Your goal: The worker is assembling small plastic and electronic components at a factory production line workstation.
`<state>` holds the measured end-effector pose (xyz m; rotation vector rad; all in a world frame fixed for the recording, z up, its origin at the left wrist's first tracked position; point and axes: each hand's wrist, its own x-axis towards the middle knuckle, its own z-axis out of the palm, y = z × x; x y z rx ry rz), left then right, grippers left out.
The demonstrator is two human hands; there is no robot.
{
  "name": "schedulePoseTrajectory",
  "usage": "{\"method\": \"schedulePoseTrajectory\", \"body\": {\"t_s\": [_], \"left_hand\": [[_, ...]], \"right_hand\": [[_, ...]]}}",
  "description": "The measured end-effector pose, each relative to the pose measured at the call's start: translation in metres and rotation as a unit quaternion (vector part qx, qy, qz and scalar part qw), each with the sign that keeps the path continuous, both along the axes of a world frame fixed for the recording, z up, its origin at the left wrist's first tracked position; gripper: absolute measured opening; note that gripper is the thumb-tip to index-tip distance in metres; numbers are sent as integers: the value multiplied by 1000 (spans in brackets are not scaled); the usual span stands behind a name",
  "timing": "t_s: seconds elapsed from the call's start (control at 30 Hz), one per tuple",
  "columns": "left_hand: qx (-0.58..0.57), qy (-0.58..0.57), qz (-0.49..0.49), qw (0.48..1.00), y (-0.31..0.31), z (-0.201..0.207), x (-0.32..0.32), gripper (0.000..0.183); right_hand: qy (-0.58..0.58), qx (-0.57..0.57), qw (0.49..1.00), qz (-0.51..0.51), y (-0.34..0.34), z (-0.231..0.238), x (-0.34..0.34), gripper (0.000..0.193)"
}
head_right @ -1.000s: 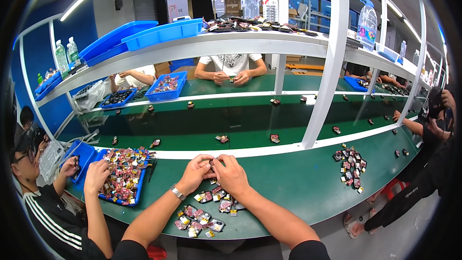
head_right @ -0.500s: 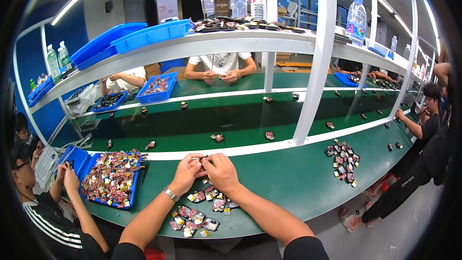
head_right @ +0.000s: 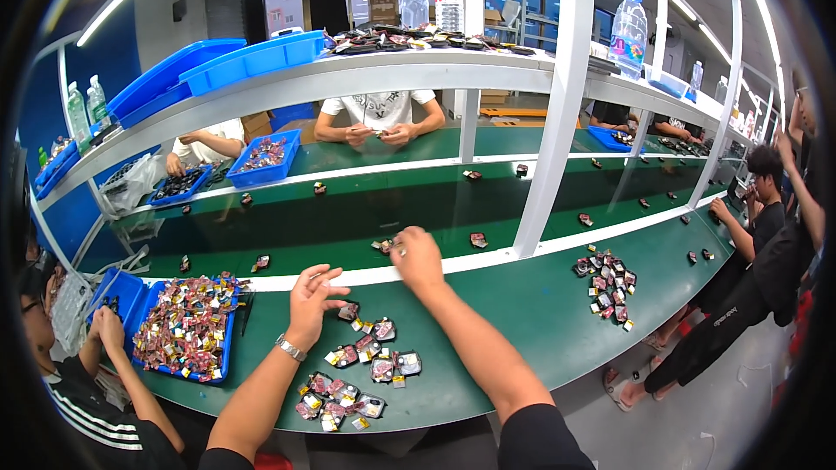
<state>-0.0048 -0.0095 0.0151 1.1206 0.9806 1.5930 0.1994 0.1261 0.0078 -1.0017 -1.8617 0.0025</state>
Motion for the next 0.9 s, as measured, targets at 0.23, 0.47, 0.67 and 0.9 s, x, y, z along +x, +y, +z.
{"method": "schedulePoseTrajectory", "body": {"t_s": [0.23,0.47,0.67,0.9], "left_hand": [[-29,63,74,995,6,-23,-27,18],[-16,78,48,996,12,-19,-17,17],[11,91,18,996,0,-13,-15,23],[-55,-11,-198,979,-4,-3,-12,37]], "right_hand": [[-138,-80,968,-194,31,6,40,42],[-81,-245,914,-312,65,-19,124,56],[54,-171,973,143,-19,39,49,62],[-67,-20,951,300,-104,54,-10,54]]}}
